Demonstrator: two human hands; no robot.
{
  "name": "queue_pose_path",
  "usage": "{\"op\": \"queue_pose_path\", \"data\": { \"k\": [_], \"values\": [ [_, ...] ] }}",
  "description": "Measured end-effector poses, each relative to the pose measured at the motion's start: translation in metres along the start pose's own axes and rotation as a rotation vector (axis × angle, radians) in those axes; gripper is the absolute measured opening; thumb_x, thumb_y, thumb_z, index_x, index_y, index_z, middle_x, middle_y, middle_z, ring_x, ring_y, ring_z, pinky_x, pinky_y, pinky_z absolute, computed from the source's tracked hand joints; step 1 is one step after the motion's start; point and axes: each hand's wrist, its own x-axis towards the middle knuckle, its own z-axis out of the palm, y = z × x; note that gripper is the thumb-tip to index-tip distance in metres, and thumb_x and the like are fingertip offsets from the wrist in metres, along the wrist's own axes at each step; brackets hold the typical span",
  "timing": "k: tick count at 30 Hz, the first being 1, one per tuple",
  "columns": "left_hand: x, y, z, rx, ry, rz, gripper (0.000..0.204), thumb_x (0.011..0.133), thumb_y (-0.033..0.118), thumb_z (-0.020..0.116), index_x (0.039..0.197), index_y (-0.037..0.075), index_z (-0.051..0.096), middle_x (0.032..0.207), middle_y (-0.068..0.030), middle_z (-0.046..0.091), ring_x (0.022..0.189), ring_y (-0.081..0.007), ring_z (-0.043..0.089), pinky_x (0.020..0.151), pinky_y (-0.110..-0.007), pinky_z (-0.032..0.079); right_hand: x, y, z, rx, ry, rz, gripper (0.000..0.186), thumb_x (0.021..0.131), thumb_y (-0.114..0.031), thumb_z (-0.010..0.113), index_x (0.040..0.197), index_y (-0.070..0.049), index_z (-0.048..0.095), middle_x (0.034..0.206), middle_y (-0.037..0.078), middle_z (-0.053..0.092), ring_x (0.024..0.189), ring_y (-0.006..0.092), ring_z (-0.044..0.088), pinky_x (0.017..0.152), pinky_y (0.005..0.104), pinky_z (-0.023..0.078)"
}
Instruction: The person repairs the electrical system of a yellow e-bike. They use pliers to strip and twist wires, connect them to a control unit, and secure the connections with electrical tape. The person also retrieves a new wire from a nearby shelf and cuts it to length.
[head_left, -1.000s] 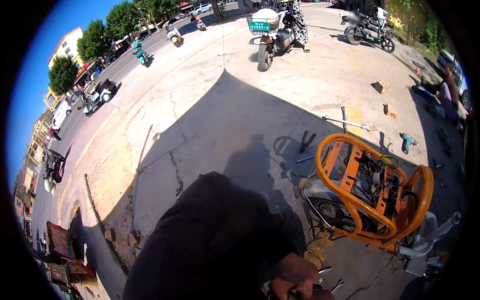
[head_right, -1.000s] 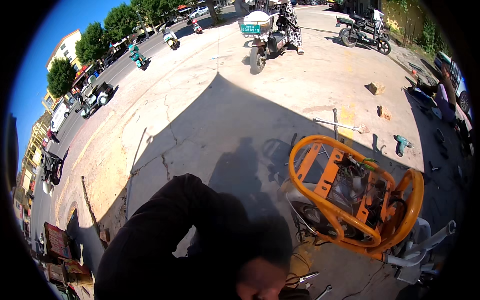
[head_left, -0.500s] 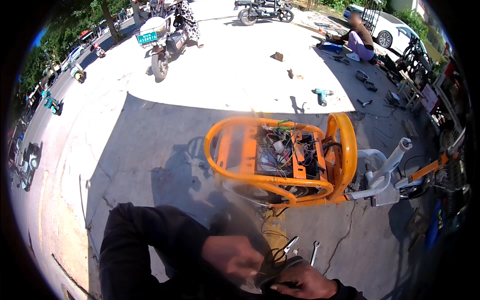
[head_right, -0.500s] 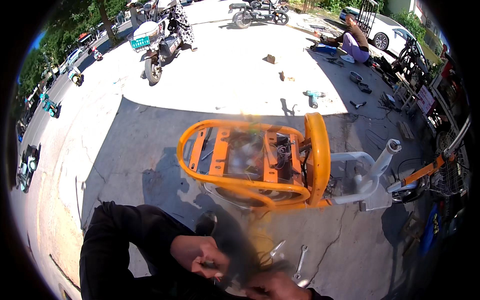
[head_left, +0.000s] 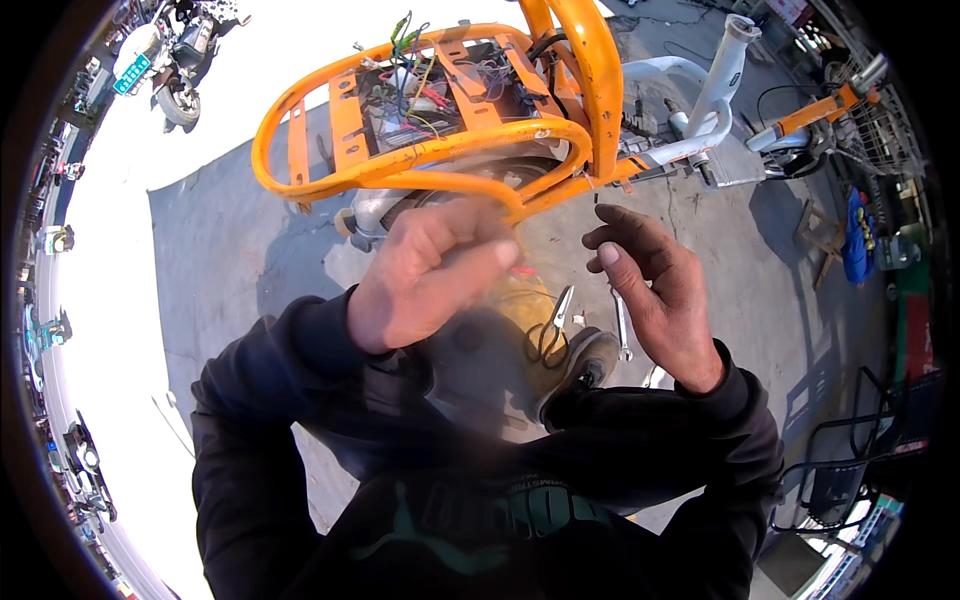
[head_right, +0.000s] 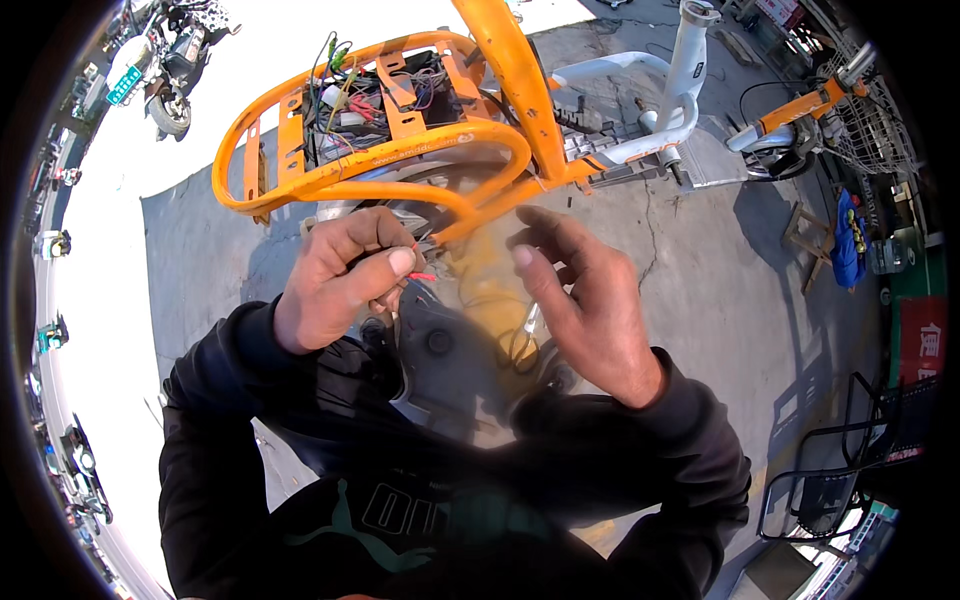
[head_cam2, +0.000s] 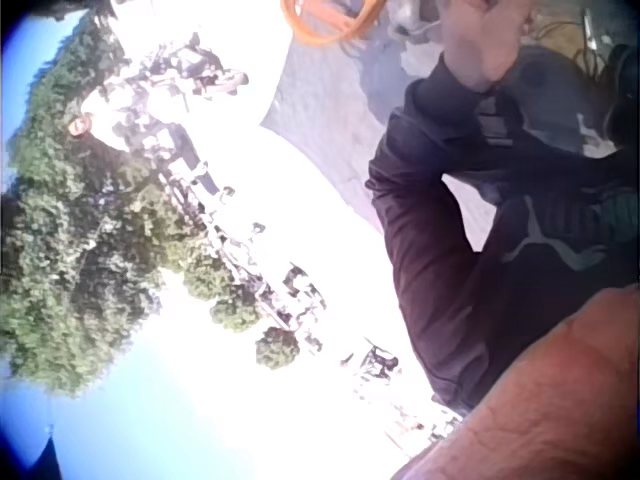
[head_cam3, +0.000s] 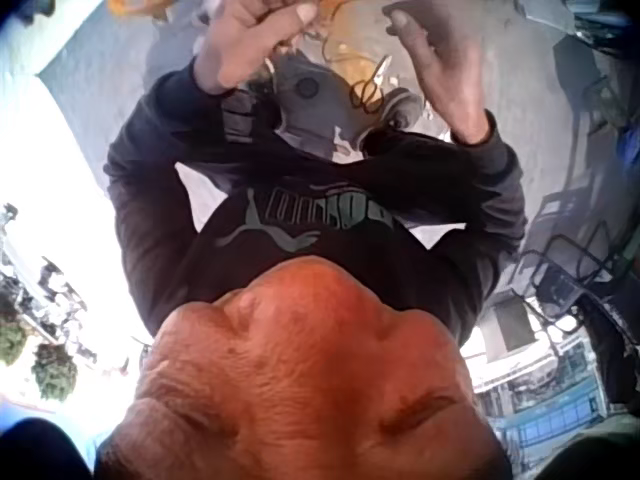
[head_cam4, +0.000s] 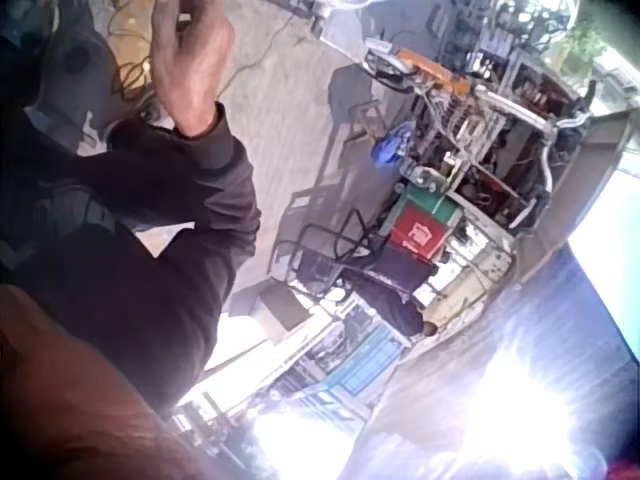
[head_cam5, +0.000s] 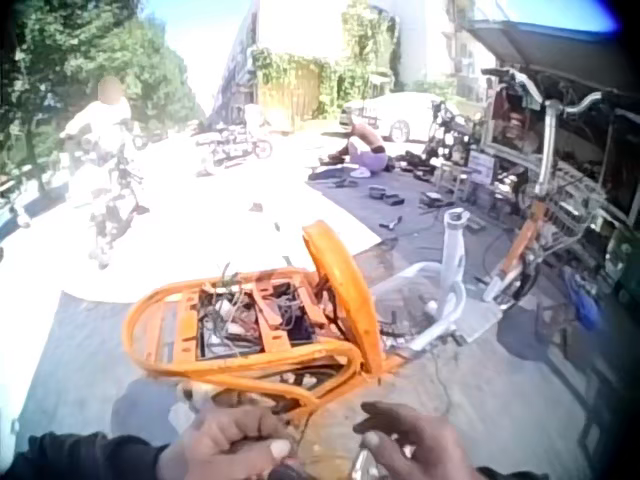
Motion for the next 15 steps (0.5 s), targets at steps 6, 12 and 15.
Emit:
{"op": "queue_pose_path", "data": {
  "k": [6,12,15],
  "values": [
    [0.006,-0.002,0.023,-0.152,0.018,-0.071,0.015,0.102,0.017,0.057,0.105,0.002,0.06,0.081,0.0002,0.057,0.067,-0.0055,0.051,0.064,-0.024,0.046,-0.007,-0.024,0.006,0.266,-0.04,0.015,0.042,0.106,-0.026,0.058,0.134,0.005,0.057,0.108,0.01,0.071,0.091,0.0141,0.066,0.078,0.0271,0.052],
    [0.004,-0.01,0.024,-0.272,-0.043,-0.085,0.02,0.103,0.021,0.059,0.116,0.007,0.06,0.095,0.0045,0.057,0.08,-0.0041,0.048,0.07,-0.023,0.042,-0.006,-0.027,0.003,0.395,-0.189,0.139,0.034,0.105,-0.024,0.059,0.123,0.004,0.064,0.102,0.006,0.07,0.088,0.011,0.064,0.077,0.027,0.052],
    [0.004,-0.01,0.028,-0.246,-0.027,-0.077,0.019,0.103,0.022,0.058,0.113,0.007,0.059,0.093,0.0027,0.055,0.08,-0.0058,0.048,0.07,-0.024,0.042,-0.012,-0.028,0.007,0.384,-0.196,0.079,0.031,0.104,-0.025,0.062,0.116,0.004,0.066,0.097,0.005,0.069,0.083,0.0094,0.063,0.074,0.0247,0.05]
  ]
}}
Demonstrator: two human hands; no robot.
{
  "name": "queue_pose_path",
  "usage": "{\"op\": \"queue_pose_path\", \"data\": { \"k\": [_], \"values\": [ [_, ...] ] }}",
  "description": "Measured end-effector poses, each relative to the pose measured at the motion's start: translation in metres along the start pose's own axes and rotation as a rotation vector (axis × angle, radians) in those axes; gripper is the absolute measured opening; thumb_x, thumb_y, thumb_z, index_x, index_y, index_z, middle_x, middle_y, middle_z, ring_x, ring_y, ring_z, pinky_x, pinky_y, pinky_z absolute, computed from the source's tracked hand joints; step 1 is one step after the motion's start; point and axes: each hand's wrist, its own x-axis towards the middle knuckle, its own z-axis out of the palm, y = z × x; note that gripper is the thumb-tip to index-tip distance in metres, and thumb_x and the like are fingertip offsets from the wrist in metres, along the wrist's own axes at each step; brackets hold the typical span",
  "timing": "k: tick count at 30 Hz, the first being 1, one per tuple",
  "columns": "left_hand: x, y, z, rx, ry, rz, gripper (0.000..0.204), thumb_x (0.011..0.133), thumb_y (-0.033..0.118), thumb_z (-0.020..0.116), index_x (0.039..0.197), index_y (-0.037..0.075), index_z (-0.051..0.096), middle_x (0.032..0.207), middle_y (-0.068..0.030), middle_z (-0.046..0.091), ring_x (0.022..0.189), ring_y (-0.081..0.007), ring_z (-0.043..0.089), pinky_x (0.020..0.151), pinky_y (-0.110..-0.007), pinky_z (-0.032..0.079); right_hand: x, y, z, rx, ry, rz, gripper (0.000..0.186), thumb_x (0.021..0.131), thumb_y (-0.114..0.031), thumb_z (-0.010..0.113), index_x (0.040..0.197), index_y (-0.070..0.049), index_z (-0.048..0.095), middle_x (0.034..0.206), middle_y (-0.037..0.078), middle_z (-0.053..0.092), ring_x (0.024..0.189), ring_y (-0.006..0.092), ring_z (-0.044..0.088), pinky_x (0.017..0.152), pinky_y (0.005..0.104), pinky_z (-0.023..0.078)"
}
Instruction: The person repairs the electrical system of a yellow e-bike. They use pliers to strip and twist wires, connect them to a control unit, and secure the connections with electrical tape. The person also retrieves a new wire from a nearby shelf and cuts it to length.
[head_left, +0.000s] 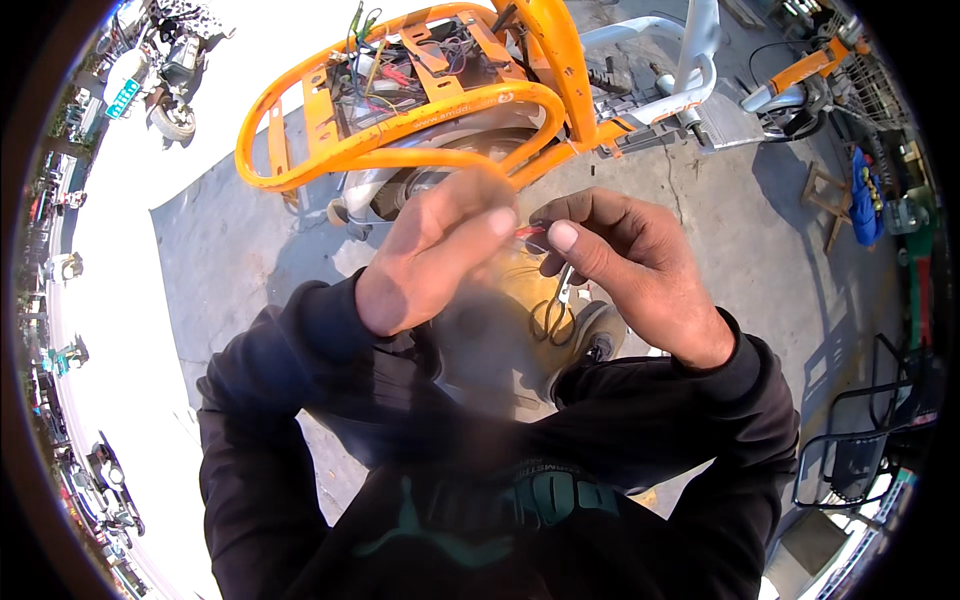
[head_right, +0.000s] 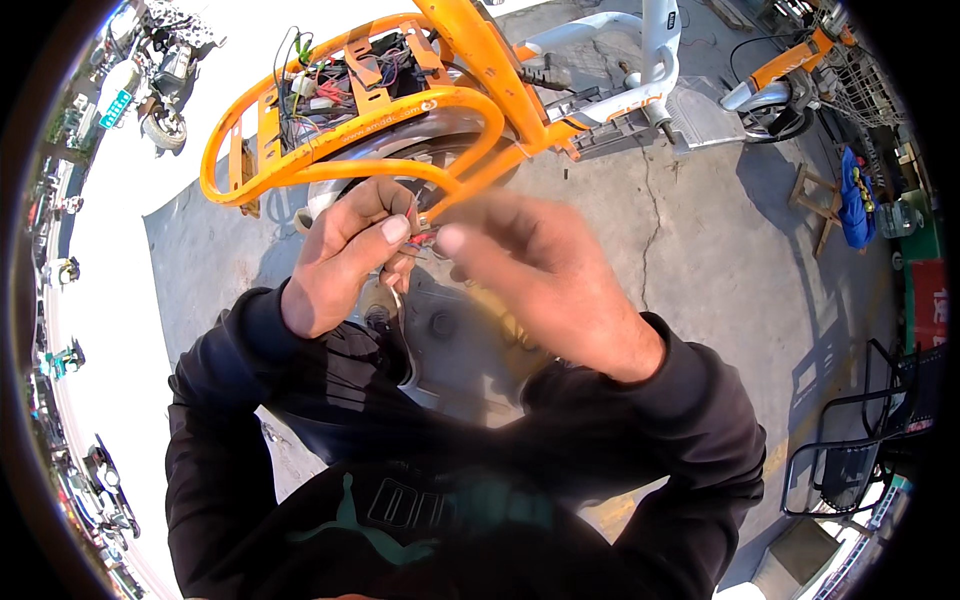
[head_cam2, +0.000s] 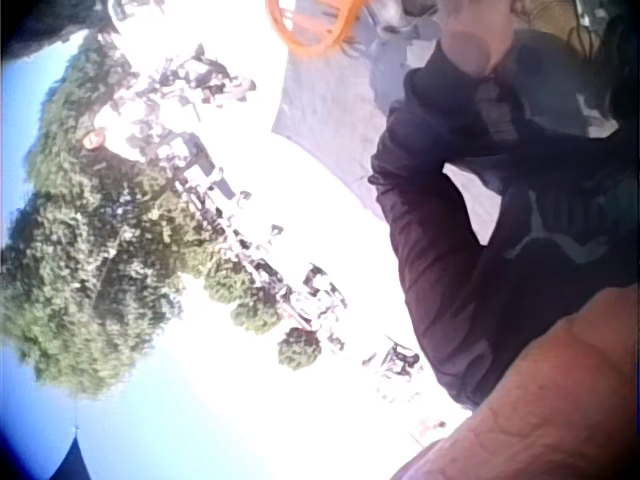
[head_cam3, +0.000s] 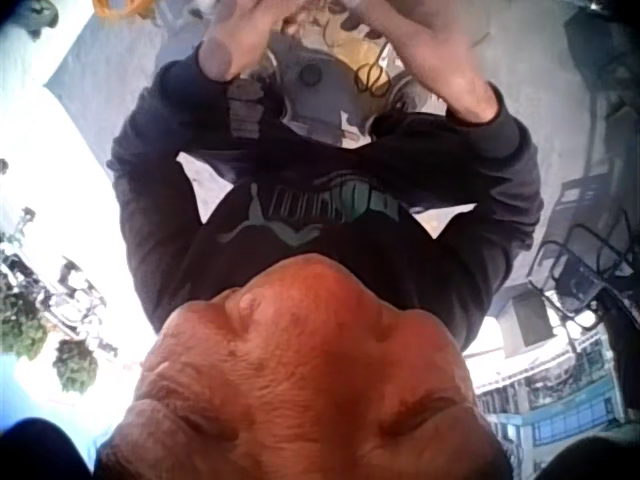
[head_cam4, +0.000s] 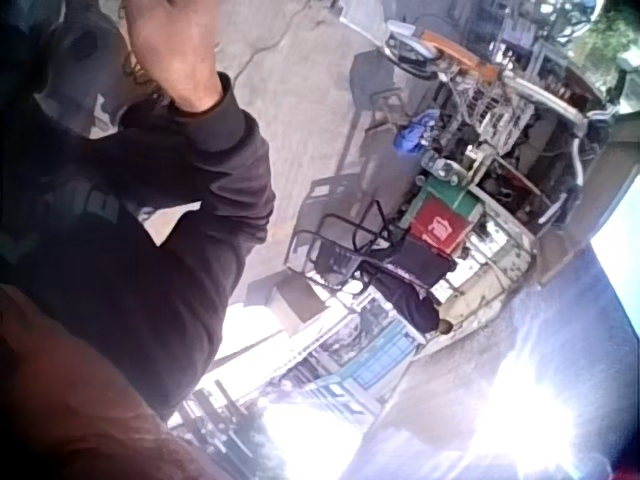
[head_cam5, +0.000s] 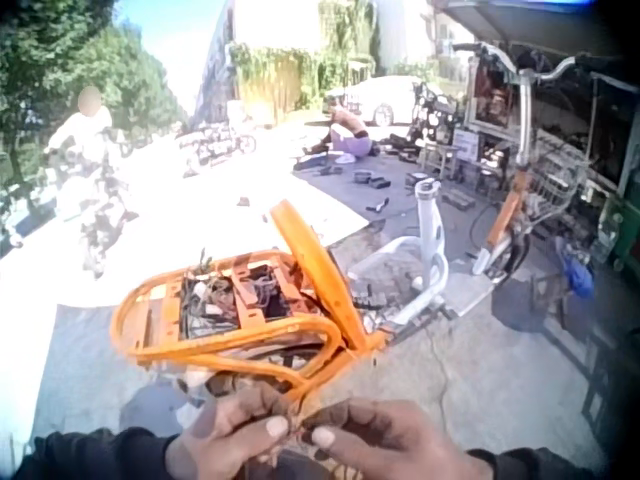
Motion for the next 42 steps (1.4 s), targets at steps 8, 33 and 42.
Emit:
{"op": "queue_pose_path", "data": {
  "k": [8,33,42],
  "values": [
    [-0.001,-0.002,0.004,0.118,-0.063,0.118,0.016,0.104,0.019,0.056,0.11,0.005,0.056,0.093,0.0017,0.051,0.083,-0.0071,0.046,0.073,-0.024,0.04,0.0,0.008,-0.006,0.043,-0.037,0.008,0.022,0.101,-0.021,0.066,0.105,0.001,0.064,0.089,0.003,0.067,0.08,0.0081,0.062,0.073,0.0242,0.049],
    [0.001,-0.006,-0.011,0.4,-0.14,0.061,0.028,0.108,0.027,0.05,0.121,0.003,0.049,0.114,-0.0047,0.048,0.097,-0.0106,0.051,0.089,-0.028,0.047,0.012,0.013,0.003,-0.073,0.105,-0.064,0.008,0.092,-0.009,0.067,0.091,-0.001,0.068,0.081,-0.004,0.066,0.072,0.0022,0.055,0.064,0.0209,0.046],
    [-0.002,-0.024,-0.007,0.072,-0.089,0.118,0.02,0.108,0.022,0.051,0.121,0.007,0.048,0.108,-0.0014,0.052,0.096,-0.0105,0.053,0.085,-0.028,0.047,0.016,0.016,0.006,-0.179,0.103,-0.13,0.006,0.088,-0.008,0.068,0.088,-0.003,0.069,0.078,-0.004,0.067,0.072,0.0021,0.057,0.063,0.0204,0.044]
  ]
}}
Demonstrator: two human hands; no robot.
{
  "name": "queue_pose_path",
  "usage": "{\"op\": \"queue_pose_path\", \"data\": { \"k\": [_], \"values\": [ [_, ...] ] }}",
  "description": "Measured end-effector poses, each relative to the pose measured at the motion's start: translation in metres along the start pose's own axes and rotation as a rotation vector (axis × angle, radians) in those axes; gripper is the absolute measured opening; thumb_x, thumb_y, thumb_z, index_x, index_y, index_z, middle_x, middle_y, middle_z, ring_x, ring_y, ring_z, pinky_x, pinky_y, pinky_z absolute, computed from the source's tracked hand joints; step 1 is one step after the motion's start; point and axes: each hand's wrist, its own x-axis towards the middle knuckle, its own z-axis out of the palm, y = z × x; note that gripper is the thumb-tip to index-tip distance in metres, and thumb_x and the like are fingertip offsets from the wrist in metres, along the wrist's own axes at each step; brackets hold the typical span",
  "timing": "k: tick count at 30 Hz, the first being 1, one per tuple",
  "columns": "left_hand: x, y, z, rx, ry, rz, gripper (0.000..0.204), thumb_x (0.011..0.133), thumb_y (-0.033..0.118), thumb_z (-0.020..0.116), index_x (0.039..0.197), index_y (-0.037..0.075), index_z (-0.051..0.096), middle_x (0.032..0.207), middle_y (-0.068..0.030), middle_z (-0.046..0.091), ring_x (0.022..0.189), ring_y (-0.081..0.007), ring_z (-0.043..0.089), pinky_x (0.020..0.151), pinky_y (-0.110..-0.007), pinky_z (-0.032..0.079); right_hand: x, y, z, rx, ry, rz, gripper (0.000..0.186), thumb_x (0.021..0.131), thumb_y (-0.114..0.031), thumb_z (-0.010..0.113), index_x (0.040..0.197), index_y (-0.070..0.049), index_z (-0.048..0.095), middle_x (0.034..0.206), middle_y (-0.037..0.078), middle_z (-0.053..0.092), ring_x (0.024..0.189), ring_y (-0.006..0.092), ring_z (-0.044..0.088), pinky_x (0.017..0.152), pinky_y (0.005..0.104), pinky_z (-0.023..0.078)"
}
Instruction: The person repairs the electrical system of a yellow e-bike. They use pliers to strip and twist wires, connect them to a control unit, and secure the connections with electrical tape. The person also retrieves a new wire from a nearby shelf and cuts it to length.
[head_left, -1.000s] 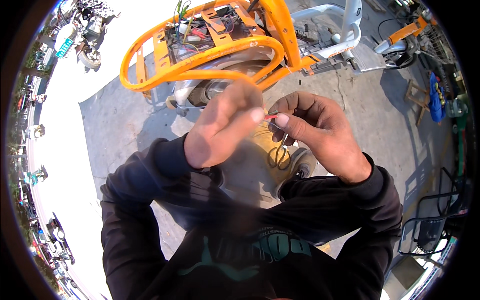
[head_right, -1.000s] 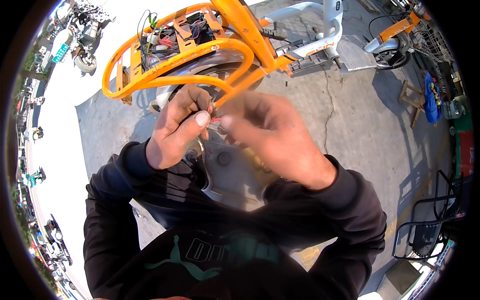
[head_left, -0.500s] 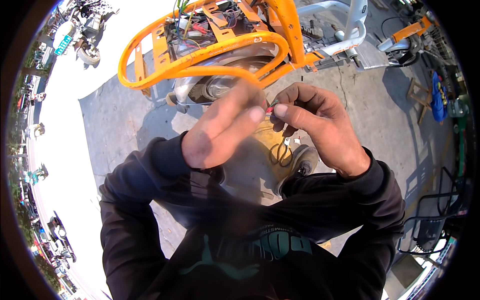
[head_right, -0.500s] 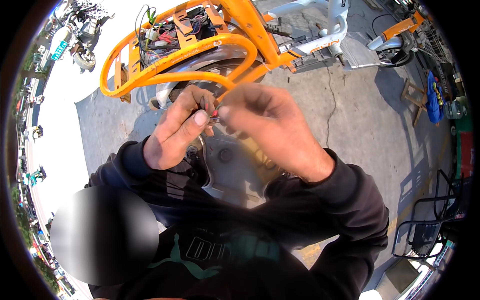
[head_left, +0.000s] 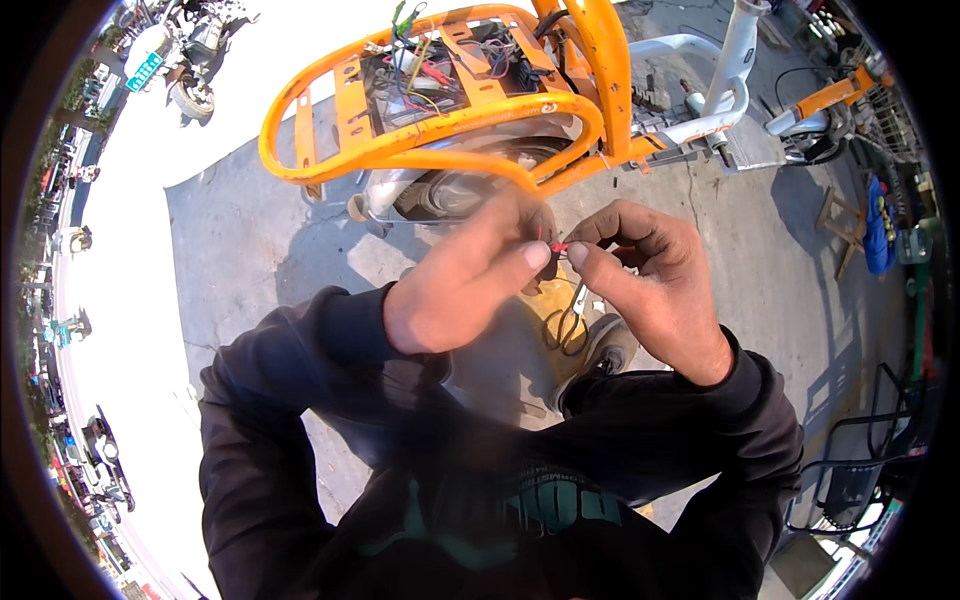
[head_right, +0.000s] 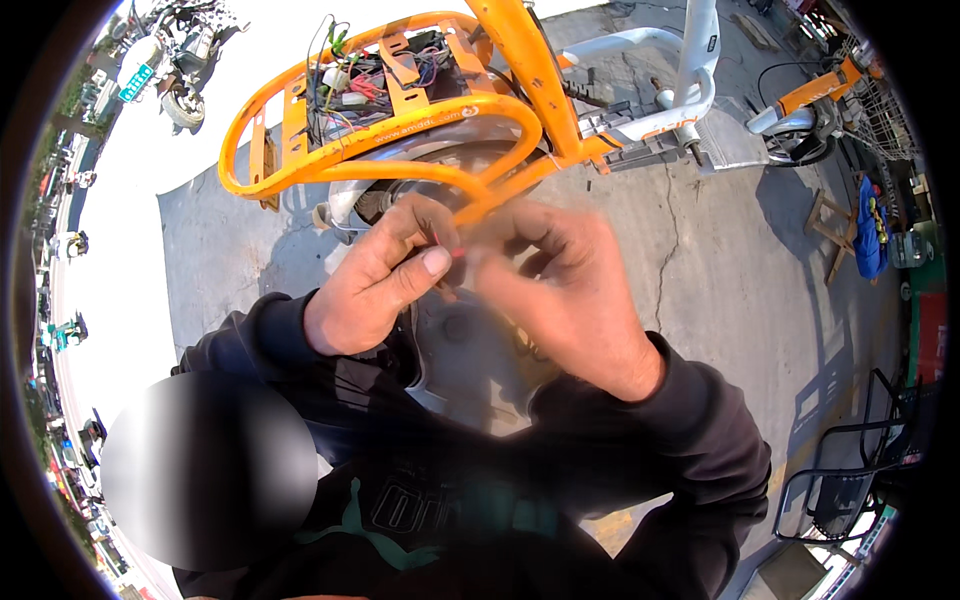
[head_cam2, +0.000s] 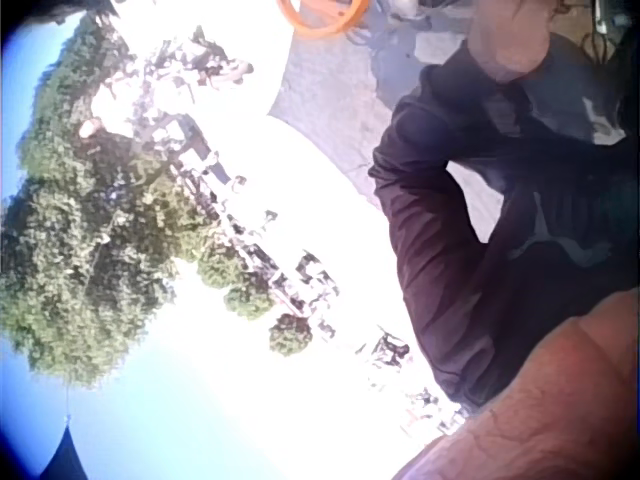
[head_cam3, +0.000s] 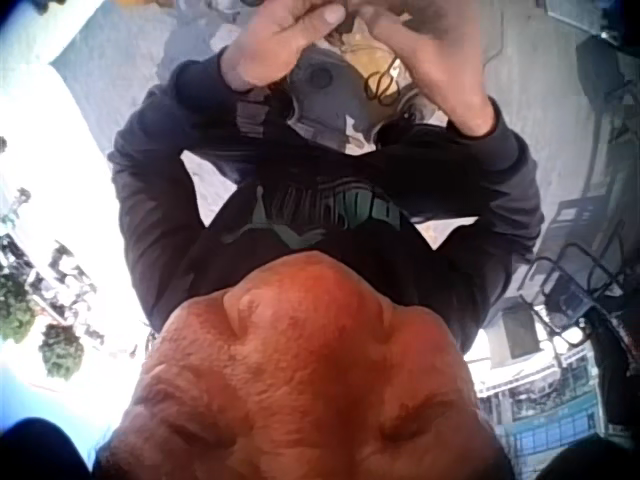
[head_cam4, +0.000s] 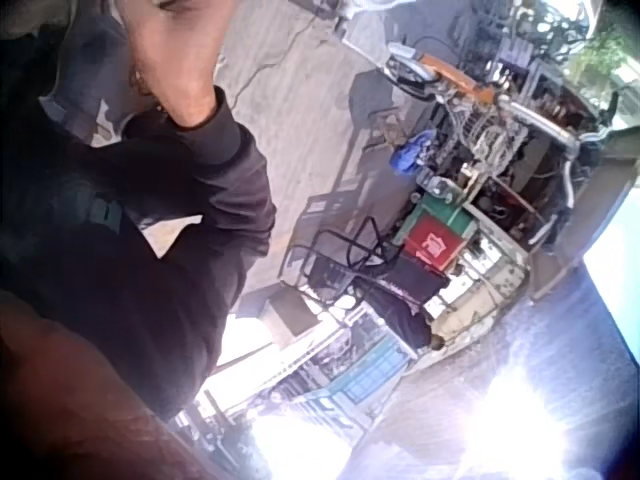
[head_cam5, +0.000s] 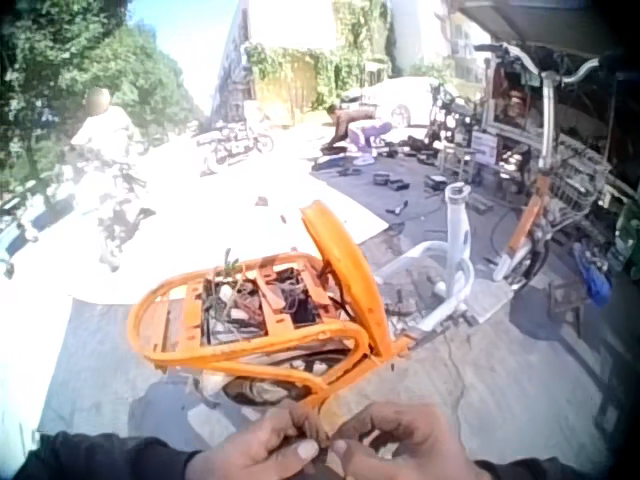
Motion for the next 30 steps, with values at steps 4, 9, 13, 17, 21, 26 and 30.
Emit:
{"op": "queue_pose_path", "data": {
  "k": [4,9,13,17,21,26,30],
  "values": [
    [-0.003,0.005,0.001,0.087,-0.002,0.059,0.02,0.106,0.016,0.051,0.119,0.002,0.048,0.103,-0.0043,0.051,0.092,-0.0113,0.051,0.082,-0.028,0.046,-0.001,-0.012,0.0,0.023,-0.011,0.114,0.008,0.088,-0.008,0.068,0.089,0.0,0.069,0.079,-0.001,0.068,0.074,0.0036,0.059,0.066,0.0226,0.045],
    [-0.007,0.016,-0.006,0.231,-0.195,0.127,0.022,0.106,0.023,0.051,0.114,0.002,0.052,0.098,-0.0038,0.052,0.092,-0.0127,0.05,0.085,-0.03,0.044,0.008,-0.007,-0.006,0.295,-0.123,0.34,0.009,0.09,-0.007,0.067,0.089,0.001,0.07,0.084,0.001,0.07,0.074,0.0069,0.06,0.07,0.0233,0.047],
    [-0.01,0.02,-0.009,0.068,-0.229,-0.017,0.028,0.104,0.031,0.053,0.106,0.003,0.054,0.093,-0.0022,0.052,0.087,-0.0115,0.049,0.079,-0.03,0.043,0.008,-0.004,-0.005,0.253,-0.202,0.348,0.008,0.091,-0.007,0.067,0.089,0.0,0.07,0.084,0.001,0.07,0.075,0.0071,0.061,0.07,0.0235,0.048],
    [-0.01,0.016,-0.011,0.08,-0.14,-0.046,0.019,0.097,0.021,0.061,0.099,0.004,0.054,0.086,-0.0012,0.052,0.08,-0.0111,0.049,0.072,-0.029,0.043,0.002,-0.008,0.006,-0.086,-0.149,0.041,0.004,0.084,-0.001,0.068,0.088,-0.001,0.069,0.08,0.004,0.069,0.07,0.0091,0.062,0.064,0.0255,0.049],
    [-0.012,0.01,-0.004,0.268,0.038,0.11,0.017,0.09,0.013,0.065,0.098,0.002,0.057,0.084,-0.0059,0.057,0.079,-0.0151,0.054,0.07,-0.032,0.046,0.0,-0.014,0.012,-0.289,-0.051,-0.176,0.009,0.077,0.001,0.071,0.085,-0.002,0.067,0.078,0.009,0.067,0.066,0.0205,0.065,0.061,0.0303,0.05],
    [-0.01,0.012,-0.009,0.464,0.033,0.19,0.023,0.087,0.012,0.066,0.106,-0.001,0.06,0.089,-0.0137,0.063,0.082,-0.0248,0.063,0.073,-0.036,0.05,-0.002,-0.014,0.016,-0.415,0.012,-0.35,0.016,0.073,0.003,0.073,0.085,-0.004,0.065,0.08,0.01,0.066,0.07,0.0296,0.066,0.061,0.0351,0.052],
    [-0.01,0.015,-0.015,0.428,0.021,0.187,0.024,0.086,0.013,0.067,0.105,0.0,0.059,0.088,-0.0156,0.063,0.083,-0.0298,0.064,0.075,-0.038,0.051,0.0,-0.012,0.016,-0.484,0.022,-0.457,0.019,0.072,0.002,0.074,0.088,-0.005,0.067,0.081,0.009,0.066,0.07,0.0296,0.066,0.06,0.0359,0.052]
  ]
}}
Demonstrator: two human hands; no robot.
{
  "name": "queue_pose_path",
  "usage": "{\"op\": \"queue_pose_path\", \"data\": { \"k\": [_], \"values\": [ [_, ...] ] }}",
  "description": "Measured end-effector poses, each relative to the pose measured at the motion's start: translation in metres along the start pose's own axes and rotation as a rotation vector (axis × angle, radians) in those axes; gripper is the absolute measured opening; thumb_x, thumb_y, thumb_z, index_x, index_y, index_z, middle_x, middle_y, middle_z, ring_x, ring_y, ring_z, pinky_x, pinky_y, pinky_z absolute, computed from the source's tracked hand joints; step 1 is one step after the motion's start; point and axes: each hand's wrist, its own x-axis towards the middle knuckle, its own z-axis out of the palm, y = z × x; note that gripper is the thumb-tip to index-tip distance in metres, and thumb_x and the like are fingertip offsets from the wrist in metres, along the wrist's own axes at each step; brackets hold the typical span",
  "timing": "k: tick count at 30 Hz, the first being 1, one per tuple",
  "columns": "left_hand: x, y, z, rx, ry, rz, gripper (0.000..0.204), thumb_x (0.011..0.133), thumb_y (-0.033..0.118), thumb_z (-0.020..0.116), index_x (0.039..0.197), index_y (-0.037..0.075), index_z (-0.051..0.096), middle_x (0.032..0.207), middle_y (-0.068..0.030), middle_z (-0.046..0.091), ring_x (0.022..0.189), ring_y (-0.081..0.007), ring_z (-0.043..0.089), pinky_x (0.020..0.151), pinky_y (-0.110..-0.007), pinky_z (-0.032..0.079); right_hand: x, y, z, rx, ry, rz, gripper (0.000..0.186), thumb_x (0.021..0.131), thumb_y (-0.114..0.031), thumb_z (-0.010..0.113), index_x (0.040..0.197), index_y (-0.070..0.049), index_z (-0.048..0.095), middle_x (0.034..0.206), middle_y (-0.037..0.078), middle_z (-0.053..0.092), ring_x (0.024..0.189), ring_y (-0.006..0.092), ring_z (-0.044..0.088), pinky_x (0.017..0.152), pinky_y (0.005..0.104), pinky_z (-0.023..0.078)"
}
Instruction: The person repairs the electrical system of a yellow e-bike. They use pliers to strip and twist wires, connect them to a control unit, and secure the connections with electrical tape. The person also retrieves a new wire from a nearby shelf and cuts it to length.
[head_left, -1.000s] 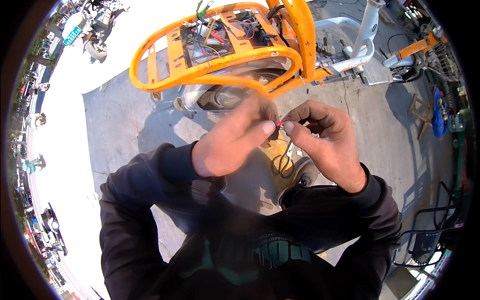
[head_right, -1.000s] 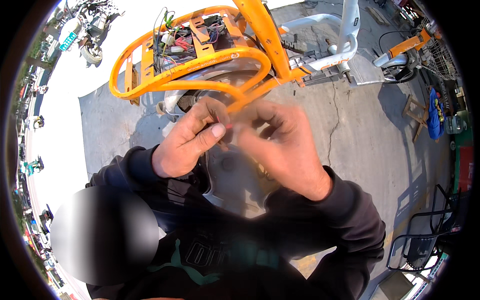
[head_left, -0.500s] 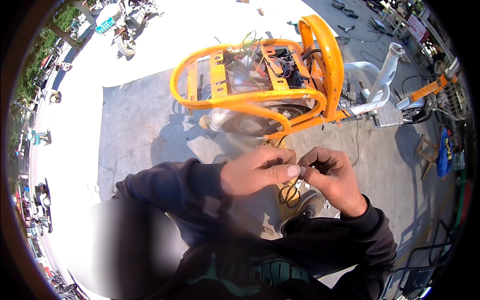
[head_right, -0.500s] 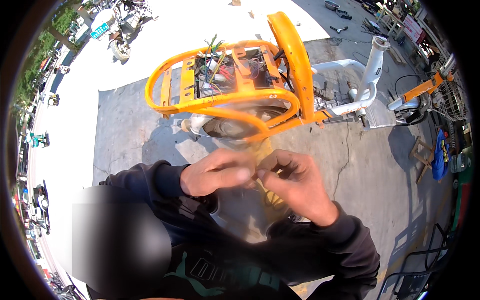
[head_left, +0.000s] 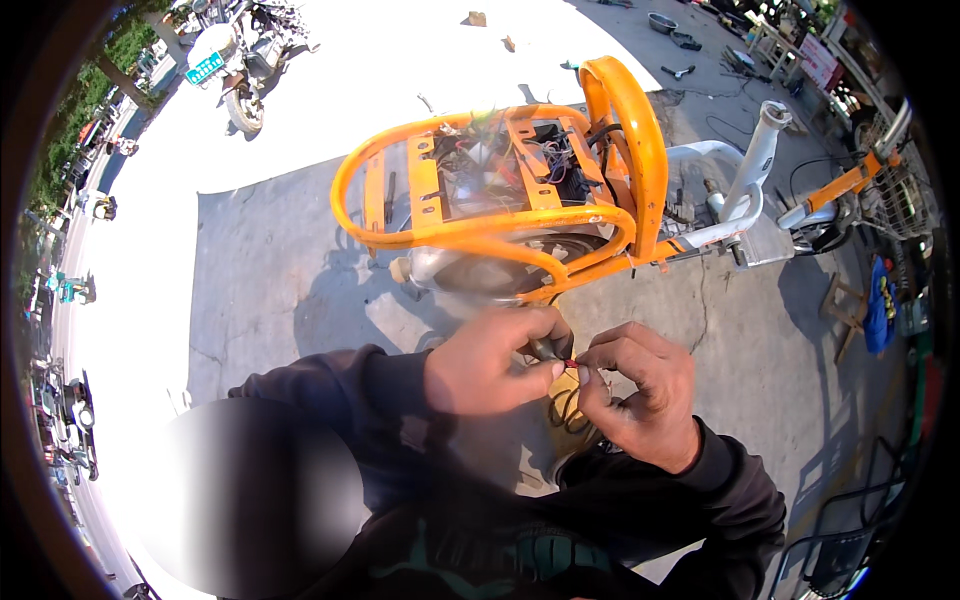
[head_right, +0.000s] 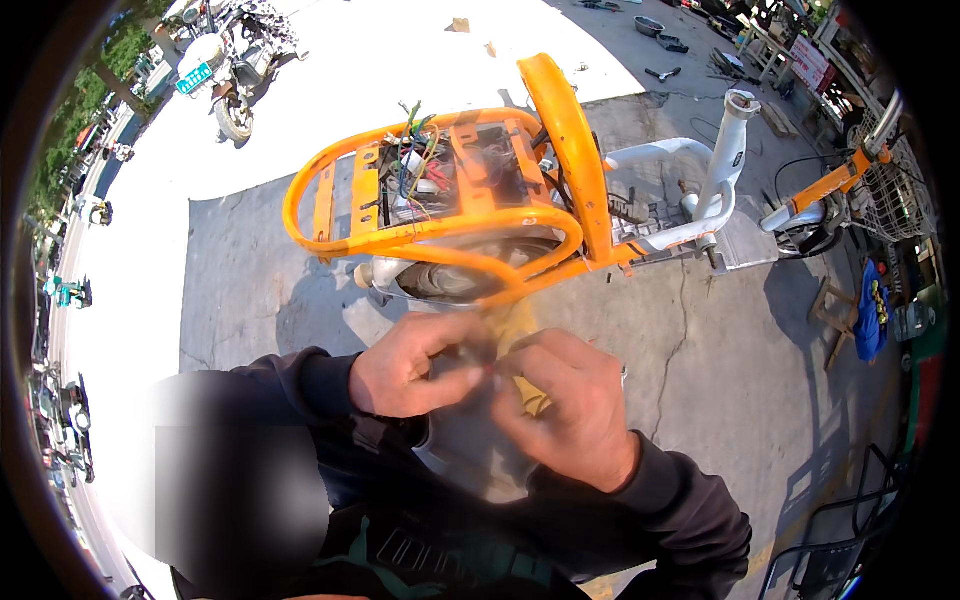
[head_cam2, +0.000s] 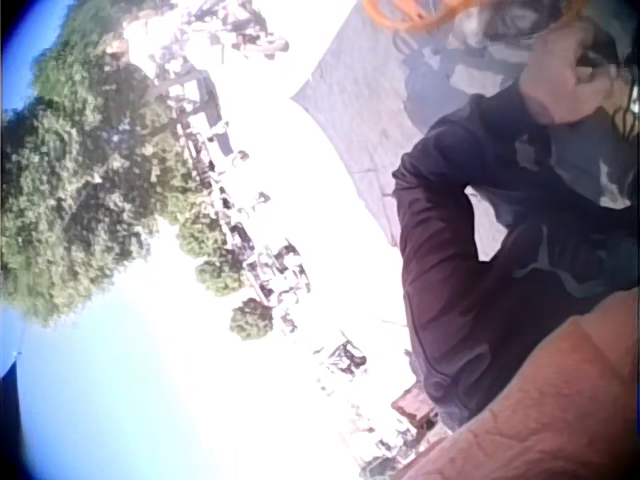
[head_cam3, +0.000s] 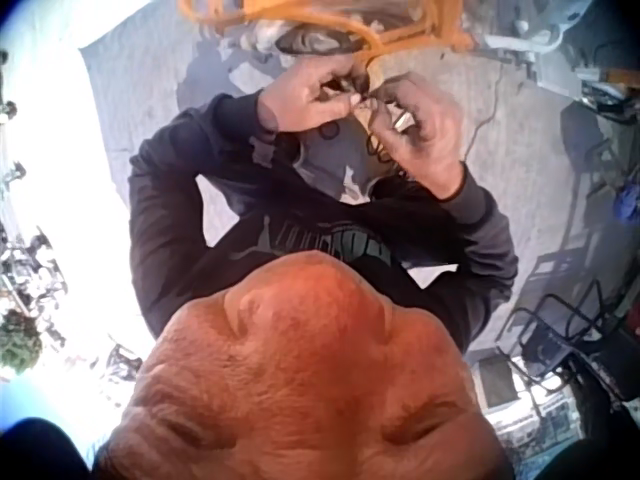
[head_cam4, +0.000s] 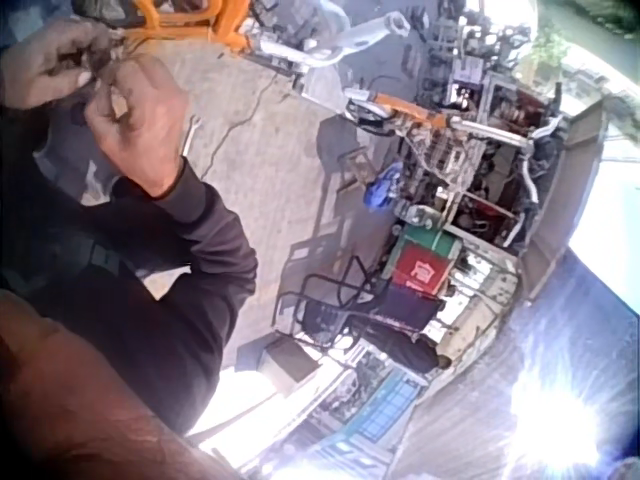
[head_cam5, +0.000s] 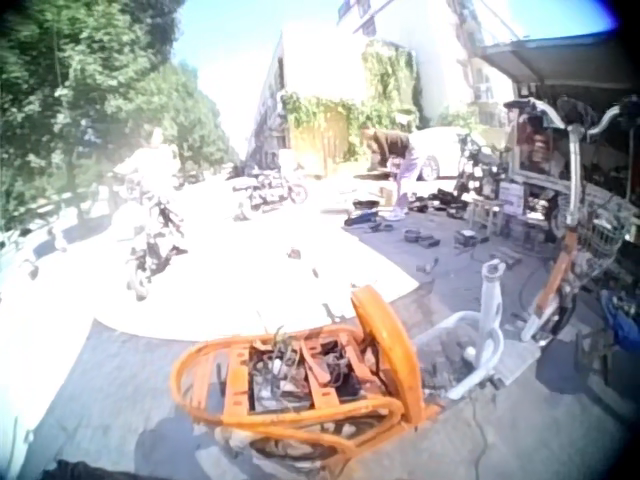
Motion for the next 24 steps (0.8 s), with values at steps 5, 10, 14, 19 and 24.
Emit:
{"op": "queue_pose_path", "data": {
  "k": [5,10,14,19,24],
  "values": [
    [0.002,0.008,-0.004,0.117,-0.033,0.049,0.02,0.084,0.013,0.067,0.097,0.002,0.057,0.091,-0.0158,0.064,0.086,-0.035,0.064,0.075,-0.041,0.05,-0.002,0.002,-0.004,0.081,-0.051,0.063,0.016,0.075,0.001,0.074,0.089,-0.004,0.068,0.083,0.009,0.068,0.07,0.0238,0.067,0.06,0.0325,0.052],
    [0.002,0.006,0.002,0.14,-0.06,0.045,0.021,0.082,0.009,0.065,0.102,0.003,0.058,0.083,-0.0157,0.063,0.076,-0.0406,0.063,0.064,-0.042,0.049,-0.006,0.015,0.003,0.511,-0.188,0.629,0.01,0.085,-0.002,0.07,0.095,-0.001,0.068,0.086,0.005,0.072,0.07,0.0112,0.065,0.064,0.027,0.052],
    [0.003,0.003,0.006,0.064,-0.058,-0.058,0.019,0.083,0.009,0.065,0.099,0.0,0.059,0.078,-0.0168,0.064,0.068,-0.0339,0.064,0.062,-0.039,0.049,-0.004,0.014,0.006,0.077,-0.167,0.219,0.027,0.08,0.0,0.071,0.107,-0.003,0.067,0.084,0.009,0.07,0.072,0.0218,0.069,0.065,0.0312,0.054],
    [-0.002,-0.011,0.01,-0.049,-0.031,-0.149,0.019,0.085,0.012,0.066,0.097,-0.001,0.061,0.081,-0.018,0.066,0.07,-0.0287,0.065,0.065,-0.038,0.05,-0.002,0.012,-0.001,-0.19,-0.282,-0.039,0.037,0.072,0.003,0.076,0.108,-0.001,0.067,0.089,0.013,0.071,0.077,0.0318,0.069,0.067,0.0376,0.055],
    [-0.004,-0.02,0.008,-0.088,-0.051,-0.144,0.02,0.084,0.014,0.067,0.098,-0.001,0.065,0.081,-0.0186,0.067,0.068,-0.0302,0.064,0.065,-0.038,0.051,-0.008,0.02,0.002,-0.317,-0.357,-0.159,0.023,0.074,-0.002,0.074,0.096,-0.001,0.065,0.081,0.011,0.067,0.07,0.0312,0.065,0.059,0.0388,0.051]
  ]
}}
